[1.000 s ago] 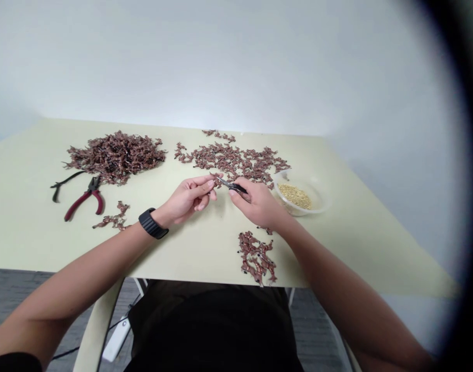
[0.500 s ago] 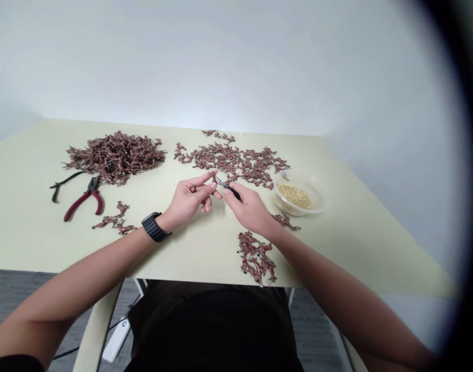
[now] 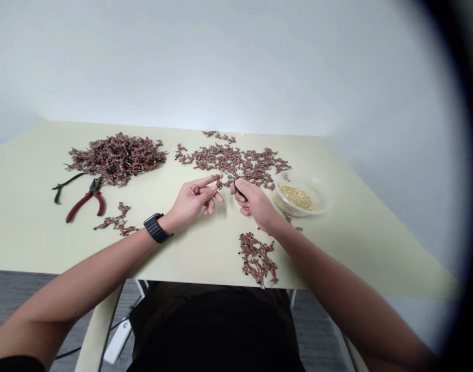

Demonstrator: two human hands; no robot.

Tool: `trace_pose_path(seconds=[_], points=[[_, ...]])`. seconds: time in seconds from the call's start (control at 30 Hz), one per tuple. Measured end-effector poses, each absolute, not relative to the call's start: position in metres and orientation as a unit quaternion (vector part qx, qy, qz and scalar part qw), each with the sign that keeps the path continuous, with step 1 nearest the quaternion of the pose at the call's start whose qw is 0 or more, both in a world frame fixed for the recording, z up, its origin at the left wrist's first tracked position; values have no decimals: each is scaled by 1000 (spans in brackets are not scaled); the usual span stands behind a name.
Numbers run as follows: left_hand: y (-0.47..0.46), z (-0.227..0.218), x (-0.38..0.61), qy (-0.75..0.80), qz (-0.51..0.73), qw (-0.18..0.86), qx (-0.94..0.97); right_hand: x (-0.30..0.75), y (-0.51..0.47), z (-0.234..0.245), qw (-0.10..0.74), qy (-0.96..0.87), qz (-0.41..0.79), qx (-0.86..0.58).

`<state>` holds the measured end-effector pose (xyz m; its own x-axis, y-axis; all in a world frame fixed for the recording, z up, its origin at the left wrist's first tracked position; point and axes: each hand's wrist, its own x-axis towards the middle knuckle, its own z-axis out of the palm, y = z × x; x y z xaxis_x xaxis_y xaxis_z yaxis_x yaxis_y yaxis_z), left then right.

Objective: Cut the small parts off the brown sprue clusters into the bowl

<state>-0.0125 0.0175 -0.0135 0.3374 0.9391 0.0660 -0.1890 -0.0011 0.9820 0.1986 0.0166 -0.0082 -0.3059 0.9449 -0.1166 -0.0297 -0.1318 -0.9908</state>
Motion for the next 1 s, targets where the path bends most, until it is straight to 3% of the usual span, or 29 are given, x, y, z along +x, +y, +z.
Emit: trace_pose_path(seconds=[0.17, 0.33, 0.47, 0.87, 1.0], points=[[21, -17, -11, 286, 447, 695, 485, 200, 17, -7, 404, -588, 546, -440], [20, -11, -13, 231, 420, 777, 408, 204, 15, -5, 400, -743, 319, -432], [20, -8, -16, 194, 390, 827, 356, 207, 14, -5, 370, -803, 221, -411], [19, -7, -16, 177, 365, 848, 341, 209, 15, -6, 344, -838, 174, -386], [20, -9, -16, 223, 413, 797, 379, 211, 16, -4, 345, -843, 142, -387]])
